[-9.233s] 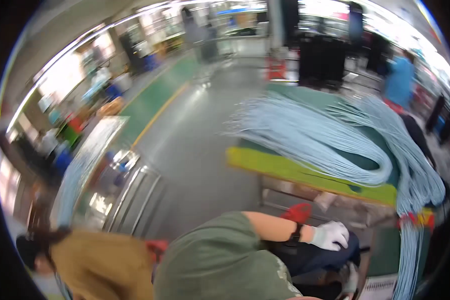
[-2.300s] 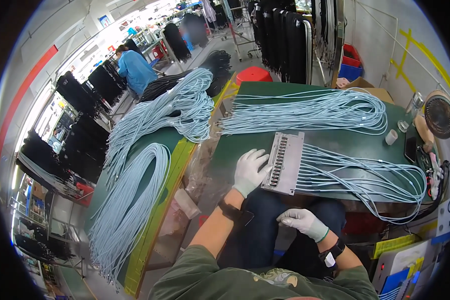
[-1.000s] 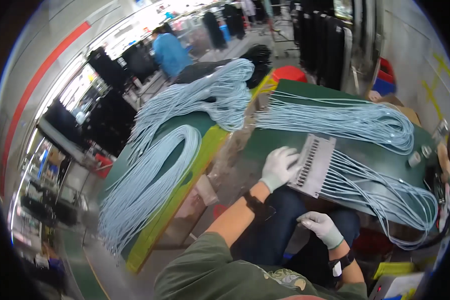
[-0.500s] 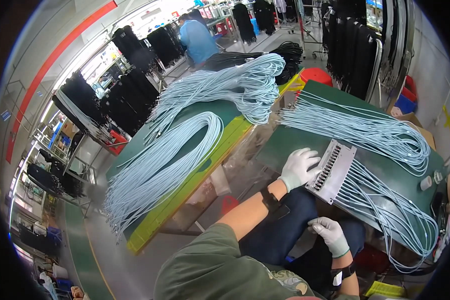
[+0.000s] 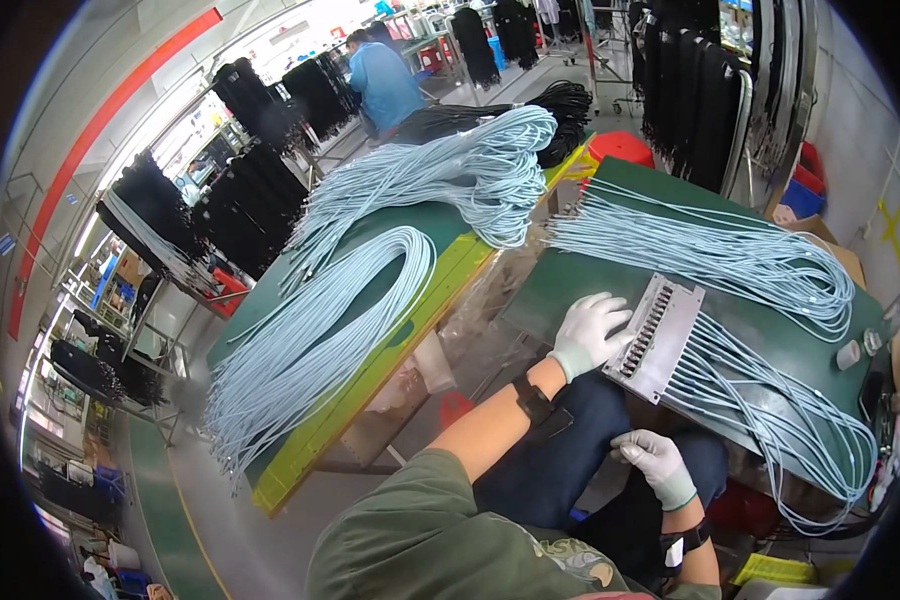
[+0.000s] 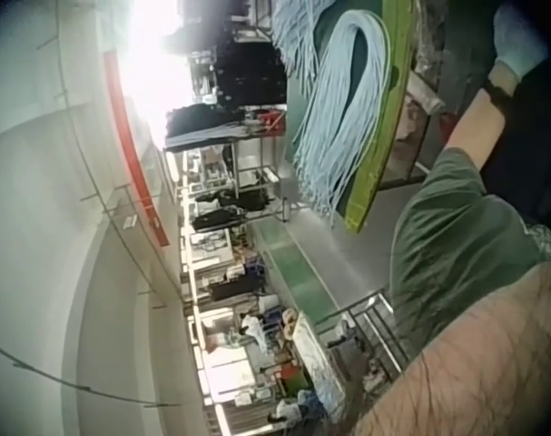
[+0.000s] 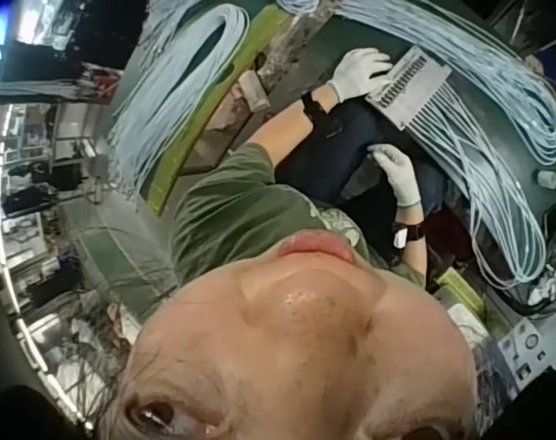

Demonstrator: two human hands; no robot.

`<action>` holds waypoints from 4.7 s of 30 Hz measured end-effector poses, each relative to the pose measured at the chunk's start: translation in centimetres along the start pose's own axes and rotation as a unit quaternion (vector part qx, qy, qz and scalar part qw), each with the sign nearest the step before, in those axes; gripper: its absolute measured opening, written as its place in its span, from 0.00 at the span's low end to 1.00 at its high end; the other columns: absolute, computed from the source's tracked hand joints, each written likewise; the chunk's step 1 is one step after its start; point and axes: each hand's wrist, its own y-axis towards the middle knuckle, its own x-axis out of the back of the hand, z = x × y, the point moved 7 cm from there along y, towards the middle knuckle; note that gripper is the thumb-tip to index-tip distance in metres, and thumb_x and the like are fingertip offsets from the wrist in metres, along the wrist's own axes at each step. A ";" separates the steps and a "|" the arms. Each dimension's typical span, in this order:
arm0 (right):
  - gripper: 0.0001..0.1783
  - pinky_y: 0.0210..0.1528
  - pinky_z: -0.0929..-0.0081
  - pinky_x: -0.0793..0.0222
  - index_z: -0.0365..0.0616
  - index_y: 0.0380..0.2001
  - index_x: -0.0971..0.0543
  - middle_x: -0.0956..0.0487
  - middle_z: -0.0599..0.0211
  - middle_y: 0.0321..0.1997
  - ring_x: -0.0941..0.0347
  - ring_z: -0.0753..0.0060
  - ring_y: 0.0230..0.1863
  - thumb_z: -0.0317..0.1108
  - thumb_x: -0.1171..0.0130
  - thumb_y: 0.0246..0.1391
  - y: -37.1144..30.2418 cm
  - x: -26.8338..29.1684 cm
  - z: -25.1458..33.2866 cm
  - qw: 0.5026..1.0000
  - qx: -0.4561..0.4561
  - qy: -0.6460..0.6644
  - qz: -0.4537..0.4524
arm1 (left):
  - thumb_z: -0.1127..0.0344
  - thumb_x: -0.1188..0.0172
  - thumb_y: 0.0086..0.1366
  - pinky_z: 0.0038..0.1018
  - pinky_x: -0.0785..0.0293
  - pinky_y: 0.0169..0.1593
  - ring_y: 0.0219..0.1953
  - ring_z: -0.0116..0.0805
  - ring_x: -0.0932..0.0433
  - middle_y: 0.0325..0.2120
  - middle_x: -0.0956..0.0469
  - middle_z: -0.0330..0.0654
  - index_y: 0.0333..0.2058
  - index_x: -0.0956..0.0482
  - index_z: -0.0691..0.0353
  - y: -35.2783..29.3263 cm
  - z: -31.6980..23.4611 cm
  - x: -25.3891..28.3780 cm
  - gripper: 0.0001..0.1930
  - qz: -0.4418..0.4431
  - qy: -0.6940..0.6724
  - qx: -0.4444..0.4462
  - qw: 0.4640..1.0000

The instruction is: The person places light blue cables into a metal jig, carries the jig to a machine, and places it on a blue platform. After the machine operates, the person removes the jig, takes out the cables, and wraps them with tape before setting the bundle aside.

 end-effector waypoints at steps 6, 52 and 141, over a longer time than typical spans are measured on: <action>0.21 0.48 0.78 0.29 0.32 0.46 0.20 0.17 0.64 0.38 0.22 0.77 0.40 0.42 0.38 0.62 0.0 -0.2 0.2 1.000 0.009 -0.008 0.005 | 0.52 0.37 0.60 0.42 0.34 0.63 0.59 0.47 0.29 0.53 0.21 0.41 0.45 0.16 0.57 -0.1 0.1 -0.1 0.19 -0.001 0.004 -0.008 1.000; 0.16 0.53 0.72 0.26 0.38 0.49 0.19 0.17 0.62 0.46 0.21 0.73 0.47 0.37 0.39 0.63 0.8 1.0 1.0 0.990 0.126 -0.045 -0.035 | 0.70 0.40 0.61 0.38 0.30 0.59 0.53 0.50 0.24 0.49 0.20 0.52 0.45 0.17 0.65 1.3 1.6 0.0 0.13 0.044 -0.081 -0.031 0.995; 0.21 0.34 0.76 0.28 0.43 0.49 0.23 0.22 0.69 0.37 0.25 0.71 0.33 0.49 0.44 0.65 -65.5 -1.4 18.9 0.465 0.370 -0.052 -0.803 | 0.65 0.46 0.73 0.43 0.29 0.63 0.61 0.47 0.28 0.60 0.29 0.52 0.64 0.36 0.67 3.6 2.4 -7.9 0.24 0.243 -0.725 0.304 0.569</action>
